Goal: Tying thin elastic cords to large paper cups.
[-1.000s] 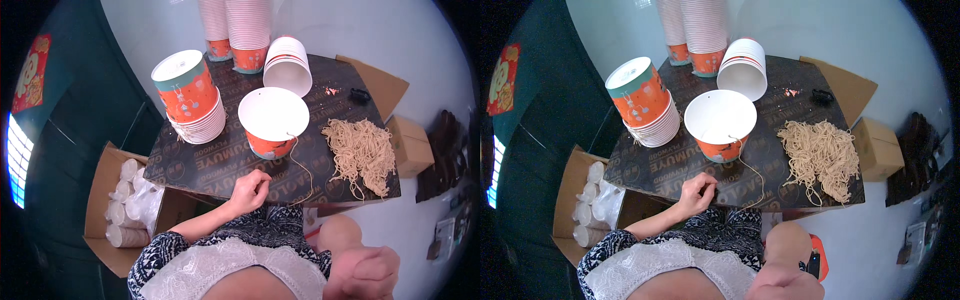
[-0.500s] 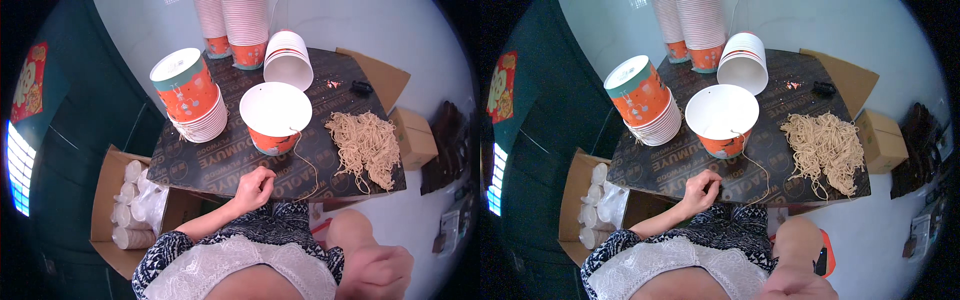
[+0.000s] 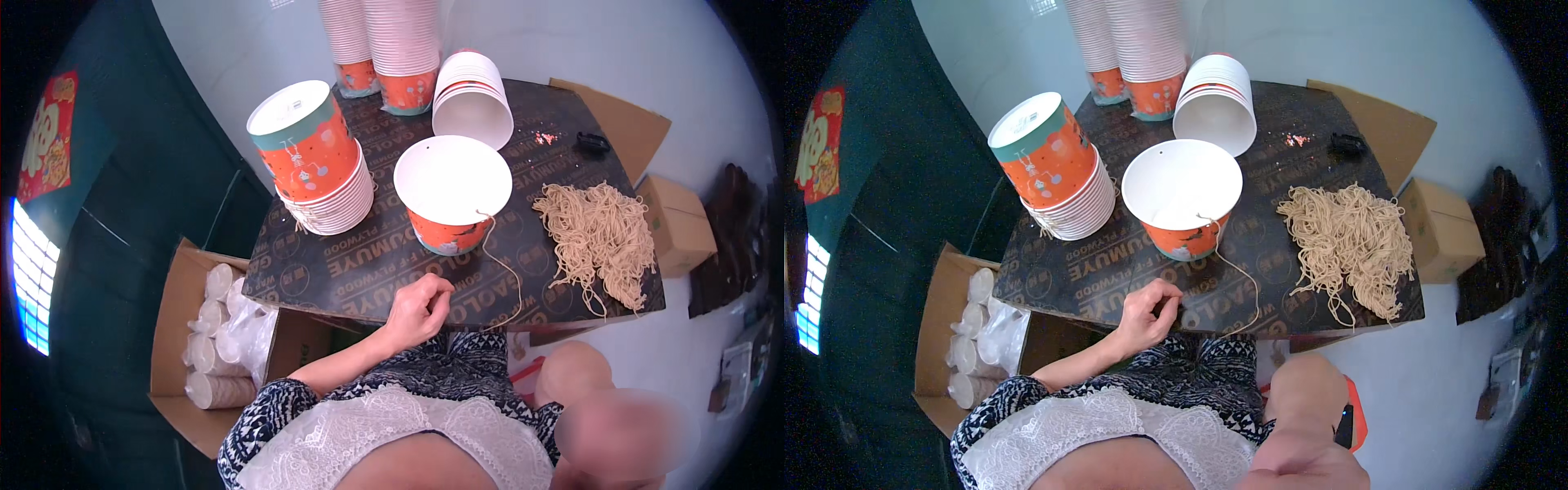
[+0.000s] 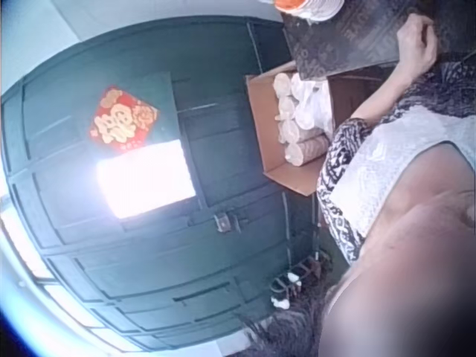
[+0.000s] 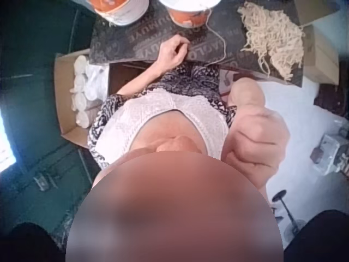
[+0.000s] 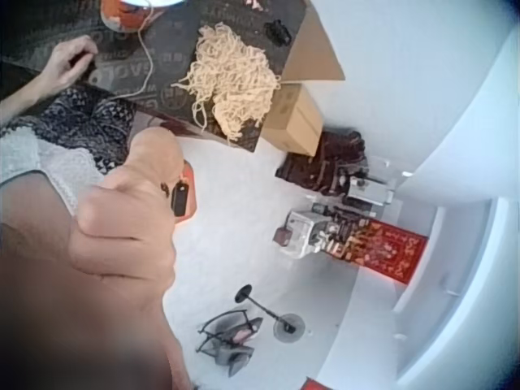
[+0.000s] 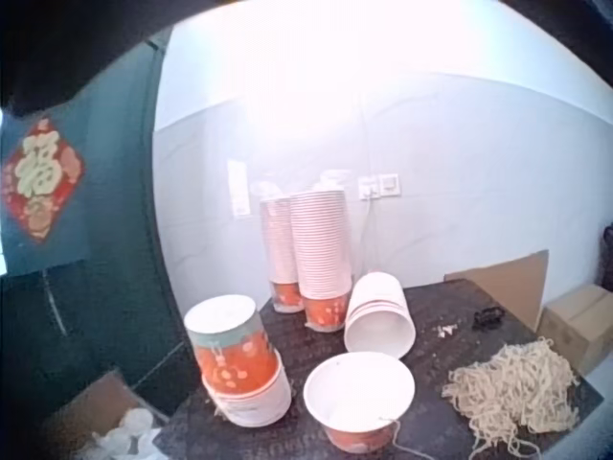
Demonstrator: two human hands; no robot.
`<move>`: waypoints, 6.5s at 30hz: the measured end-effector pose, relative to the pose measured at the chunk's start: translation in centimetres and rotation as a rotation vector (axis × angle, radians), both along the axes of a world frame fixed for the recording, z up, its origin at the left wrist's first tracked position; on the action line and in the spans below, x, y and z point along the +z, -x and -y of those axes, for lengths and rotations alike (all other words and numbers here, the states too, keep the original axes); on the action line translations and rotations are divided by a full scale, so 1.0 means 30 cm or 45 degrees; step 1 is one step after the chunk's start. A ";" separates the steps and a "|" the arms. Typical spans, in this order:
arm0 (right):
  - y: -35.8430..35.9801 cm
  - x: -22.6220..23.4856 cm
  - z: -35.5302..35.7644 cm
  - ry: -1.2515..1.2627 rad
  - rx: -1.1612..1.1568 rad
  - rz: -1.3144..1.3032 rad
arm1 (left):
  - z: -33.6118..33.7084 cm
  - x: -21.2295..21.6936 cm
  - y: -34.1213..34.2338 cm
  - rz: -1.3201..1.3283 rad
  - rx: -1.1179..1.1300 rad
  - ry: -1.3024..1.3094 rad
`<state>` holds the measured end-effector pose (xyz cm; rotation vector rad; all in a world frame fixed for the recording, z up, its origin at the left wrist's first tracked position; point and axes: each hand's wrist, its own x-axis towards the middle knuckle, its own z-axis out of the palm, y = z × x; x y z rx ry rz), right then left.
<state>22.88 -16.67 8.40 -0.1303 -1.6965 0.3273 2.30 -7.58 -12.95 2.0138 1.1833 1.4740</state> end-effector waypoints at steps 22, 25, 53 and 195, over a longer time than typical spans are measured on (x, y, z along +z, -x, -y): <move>0.042 -0.258 -0.234 -0.319 -0.269 -0.387 | -0.005 -0.005 0.007 -0.010 -0.001 -0.039; 0.022 -0.334 -0.332 -0.028 -0.499 0.030 | -0.001 0.003 0.006 -0.022 -0.015 -0.022; -0.049 -0.407 -0.740 0.429 -0.243 0.923 | 0.009 0.172 0.318 0.147 0.245 -0.098; 0.276 -0.497 -0.525 0.628 -0.583 0.119 | -0.407 0.493 0.165 -0.793 -0.647 0.554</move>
